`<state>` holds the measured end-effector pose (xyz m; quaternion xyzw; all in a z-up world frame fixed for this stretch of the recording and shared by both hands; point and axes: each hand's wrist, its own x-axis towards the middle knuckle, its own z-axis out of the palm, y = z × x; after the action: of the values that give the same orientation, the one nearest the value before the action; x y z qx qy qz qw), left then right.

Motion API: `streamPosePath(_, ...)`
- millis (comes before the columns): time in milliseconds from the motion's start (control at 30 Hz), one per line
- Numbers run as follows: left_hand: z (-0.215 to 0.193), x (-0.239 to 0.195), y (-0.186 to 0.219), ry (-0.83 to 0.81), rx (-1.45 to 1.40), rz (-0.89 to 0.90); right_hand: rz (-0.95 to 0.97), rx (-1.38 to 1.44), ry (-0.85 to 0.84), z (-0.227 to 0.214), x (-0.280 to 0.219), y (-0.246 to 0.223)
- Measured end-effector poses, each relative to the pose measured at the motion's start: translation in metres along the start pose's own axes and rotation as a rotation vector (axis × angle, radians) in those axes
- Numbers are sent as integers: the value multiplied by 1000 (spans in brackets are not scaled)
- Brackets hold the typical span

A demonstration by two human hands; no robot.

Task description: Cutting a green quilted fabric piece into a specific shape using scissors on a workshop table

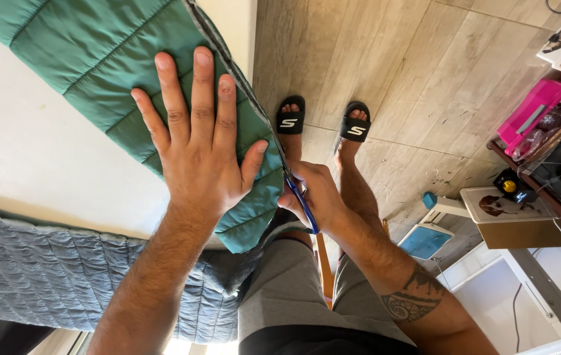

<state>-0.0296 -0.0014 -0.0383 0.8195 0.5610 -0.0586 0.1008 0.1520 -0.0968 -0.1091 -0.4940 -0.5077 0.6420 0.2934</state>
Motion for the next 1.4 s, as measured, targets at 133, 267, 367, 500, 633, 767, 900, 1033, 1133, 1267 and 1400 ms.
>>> streamPosePath(133, 1, -1, 0, -7, -10, 0, -13, -34, 24, 3, -5, 11)
streamPosePath(267, 2, -2, 0, -11, -6, -4, -8, -54, 48, 5, -7, 15)
streamPosePath(367, 2, -2, 1, -4, -6, -7, -4, -56, 65, 6, -8, 15)
streamPosePath(500, 2, -2, 1, -6, -11, -9, -25, -47, 89, 6, -8, 12)
streamPosePath(633, 2, -2, 1, -14, -16, -13, -21, -74, 90, 4, -6, 11)
streamPosePath(767, 3, -3, 1, 14, -34, -2, 19, -10, 0, -7, 6, -7)
streamPosePath(900, 2, -8, 2, -1, -47, 22, 8, 30, -46, -11, 13, -17)
streamPosePath(1033, 12, -24, 7, -1, -55, 59, 21, -18, -12, -4, 6, -7)
streamPosePath(1133, 15, -32, 9, 18, -63, 89, -28, 0, 9, -2, 7, -7)
streamPosePath(1267, 16, -32, 7, 25, -37, 89, -44, -39, 28, 2, 8, -3)
streamPosePath(1400, 15, -32, 9, 16, -30, 88, -32, -101, 63, 4, 5, 3)
